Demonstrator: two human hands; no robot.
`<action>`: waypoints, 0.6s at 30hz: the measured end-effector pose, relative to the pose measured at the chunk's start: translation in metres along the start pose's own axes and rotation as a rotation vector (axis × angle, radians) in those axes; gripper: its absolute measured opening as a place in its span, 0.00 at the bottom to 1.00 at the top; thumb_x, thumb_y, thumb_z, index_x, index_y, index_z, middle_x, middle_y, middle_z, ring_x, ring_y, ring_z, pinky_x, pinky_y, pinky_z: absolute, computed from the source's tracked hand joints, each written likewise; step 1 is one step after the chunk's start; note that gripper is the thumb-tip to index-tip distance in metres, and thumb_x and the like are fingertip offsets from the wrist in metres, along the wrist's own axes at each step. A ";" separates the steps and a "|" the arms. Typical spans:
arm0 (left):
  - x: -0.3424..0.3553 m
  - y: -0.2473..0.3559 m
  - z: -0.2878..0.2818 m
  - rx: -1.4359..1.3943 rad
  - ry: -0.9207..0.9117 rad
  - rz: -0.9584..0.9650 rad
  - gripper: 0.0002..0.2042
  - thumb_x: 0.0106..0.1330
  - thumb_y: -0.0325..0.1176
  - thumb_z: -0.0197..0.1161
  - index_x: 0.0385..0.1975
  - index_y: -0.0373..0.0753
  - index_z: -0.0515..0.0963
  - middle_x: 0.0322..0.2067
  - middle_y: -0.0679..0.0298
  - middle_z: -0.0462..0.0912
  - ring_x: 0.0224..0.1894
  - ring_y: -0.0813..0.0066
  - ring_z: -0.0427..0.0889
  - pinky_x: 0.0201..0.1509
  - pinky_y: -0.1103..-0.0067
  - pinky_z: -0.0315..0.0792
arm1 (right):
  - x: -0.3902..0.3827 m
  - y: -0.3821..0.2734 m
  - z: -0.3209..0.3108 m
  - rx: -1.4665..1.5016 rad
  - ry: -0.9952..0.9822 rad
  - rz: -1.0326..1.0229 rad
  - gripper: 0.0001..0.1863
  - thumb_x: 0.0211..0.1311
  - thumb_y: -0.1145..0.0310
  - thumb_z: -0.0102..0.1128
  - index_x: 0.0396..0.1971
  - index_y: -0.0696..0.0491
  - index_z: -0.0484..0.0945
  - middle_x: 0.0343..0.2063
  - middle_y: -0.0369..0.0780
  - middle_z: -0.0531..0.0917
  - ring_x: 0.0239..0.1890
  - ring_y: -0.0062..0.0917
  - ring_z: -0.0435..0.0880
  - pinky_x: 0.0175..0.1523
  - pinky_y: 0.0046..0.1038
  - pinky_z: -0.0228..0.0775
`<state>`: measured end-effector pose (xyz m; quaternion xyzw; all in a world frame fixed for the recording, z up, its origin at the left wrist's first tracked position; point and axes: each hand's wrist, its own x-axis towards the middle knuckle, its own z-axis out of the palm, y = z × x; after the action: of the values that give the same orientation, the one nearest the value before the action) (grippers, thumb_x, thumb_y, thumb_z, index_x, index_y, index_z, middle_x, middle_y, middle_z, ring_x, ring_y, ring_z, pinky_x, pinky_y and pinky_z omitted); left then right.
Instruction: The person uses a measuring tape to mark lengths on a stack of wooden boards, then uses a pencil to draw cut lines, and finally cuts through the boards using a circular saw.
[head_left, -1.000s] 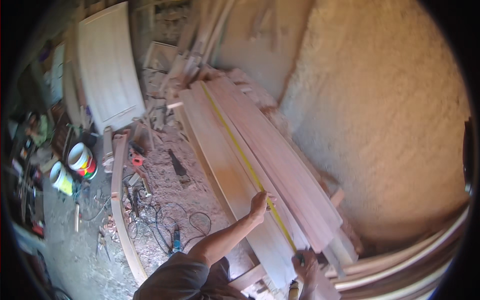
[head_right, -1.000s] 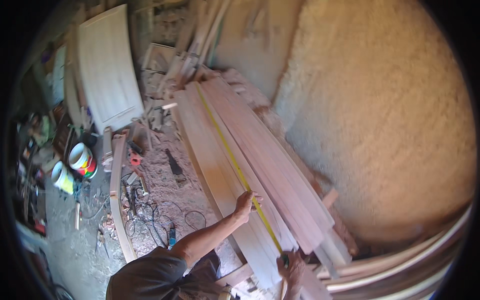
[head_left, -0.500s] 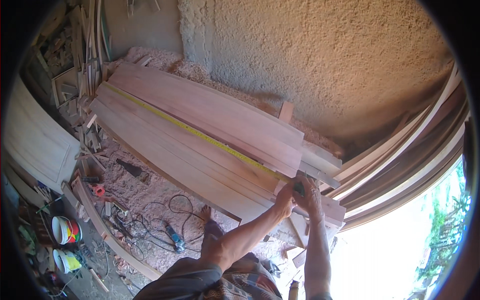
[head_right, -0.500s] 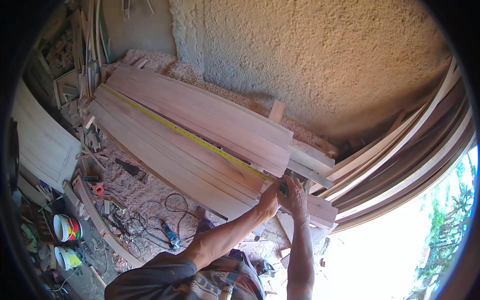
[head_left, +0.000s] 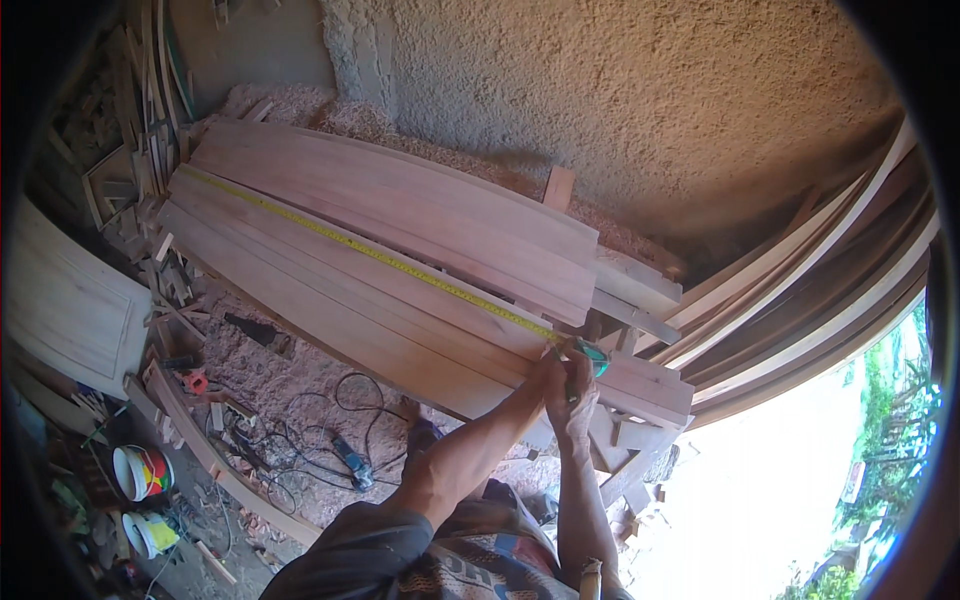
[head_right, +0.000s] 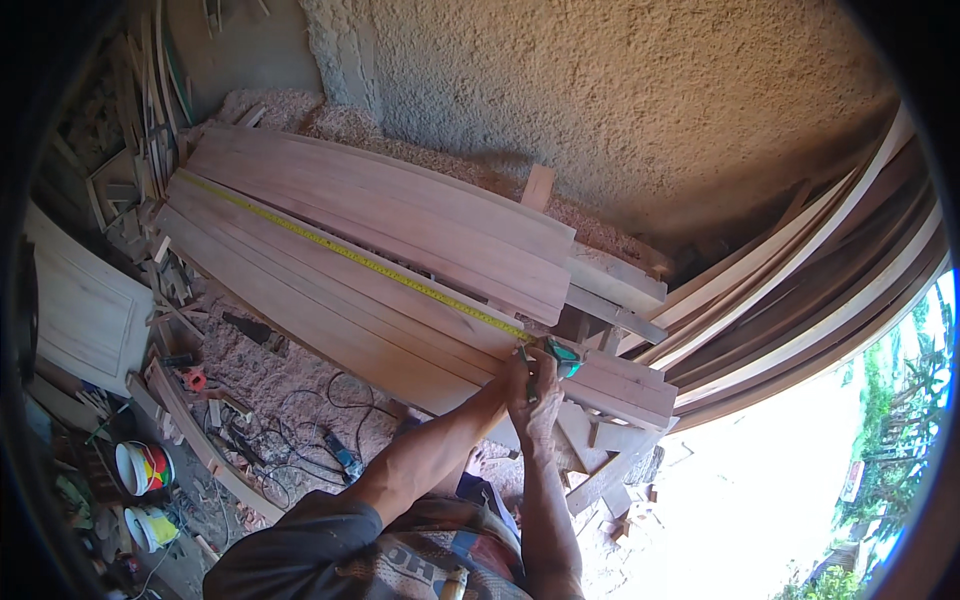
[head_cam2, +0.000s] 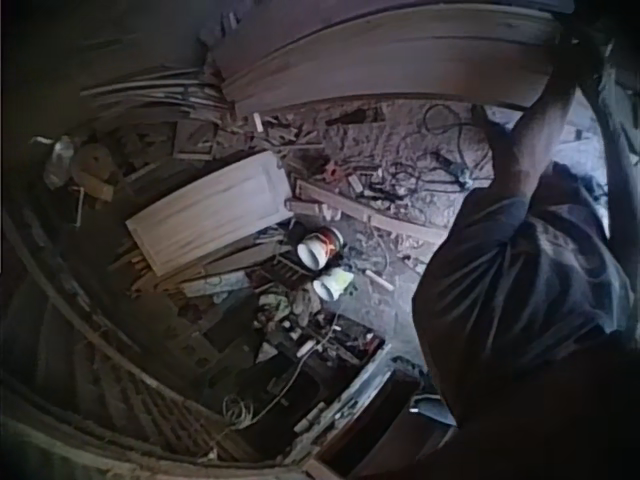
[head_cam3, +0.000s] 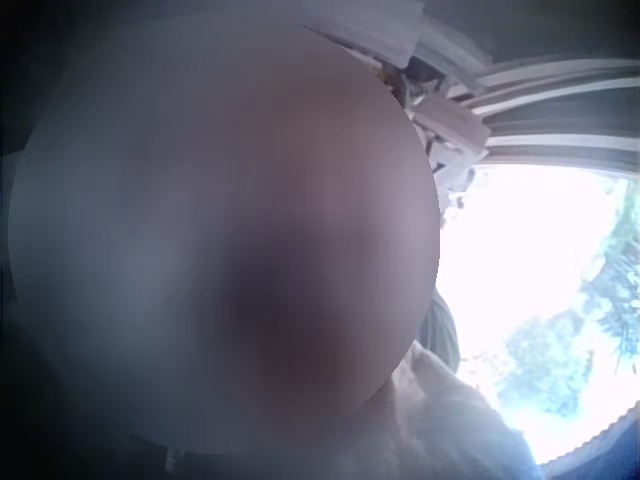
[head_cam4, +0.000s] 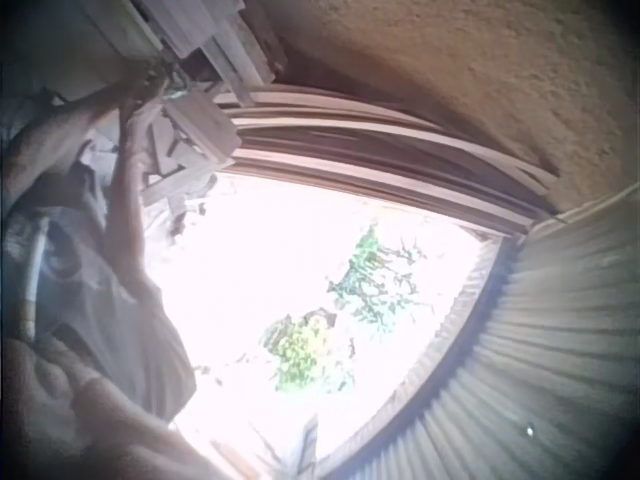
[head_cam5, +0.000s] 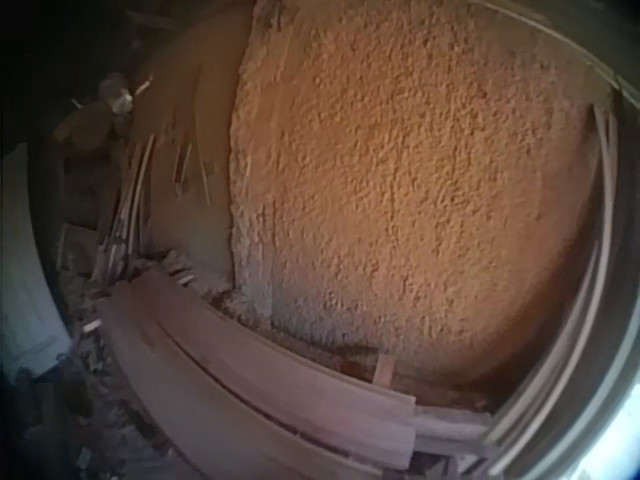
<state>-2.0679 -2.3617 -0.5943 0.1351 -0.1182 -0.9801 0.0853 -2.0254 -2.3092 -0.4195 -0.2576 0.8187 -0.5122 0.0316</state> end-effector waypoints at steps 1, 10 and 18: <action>-0.002 0.000 0.003 -0.003 -0.005 -0.003 0.16 0.72 0.48 0.57 0.51 0.46 0.75 0.44 0.66 0.79 0.45 0.68 0.81 0.49 0.69 0.78 | -0.001 0.008 0.003 -0.003 0.014 0.045 0.11 0.64 0.69 0.61 0.43 0.57 0.79 0.34 0.48 0.85 0.37 0.46 0.86 0.45 0.38 0.77; -0.018 0.008 0.016 0.000 0.033 -0.008 0.15 0.72 0.47 0.58 0.49 0.46 0.75 0.43 0.66 0.79 0.44 0.69 0.81 0.48 0.70 0.78 | 0.008 0.028 0.019 -0.041 0.028 -0.058 0.08 0.62 0.71 0.62 0.38 0.58 0.82 0.33 0.50 0.85 0.39 0.45 0.86 0.47 0.38 0.76; -0.024 0.006 0.019 -0.002 0.055 -0.010 0.13 0.71 0.45 0.58 0.48 0.45 0.75 0.41 0.66 0.79 0.43 0.70 0.81 0.48 0.70 0.78 | 0.017 0.032 0.021 -0.078 0.007 -0.118 0.09 0.61 0.71 0.62 0.38 0.59 0.82 0.33 0.52 0.85 0.39 0.46 0.86 0.48 0.40 0.75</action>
<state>-2.0498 -2.3584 -0.5687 0.1624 -0.1144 -0.9765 0.0838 -2.0460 -2.3235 -0.4530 -0.3047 0.8216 -0.4817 -0.0114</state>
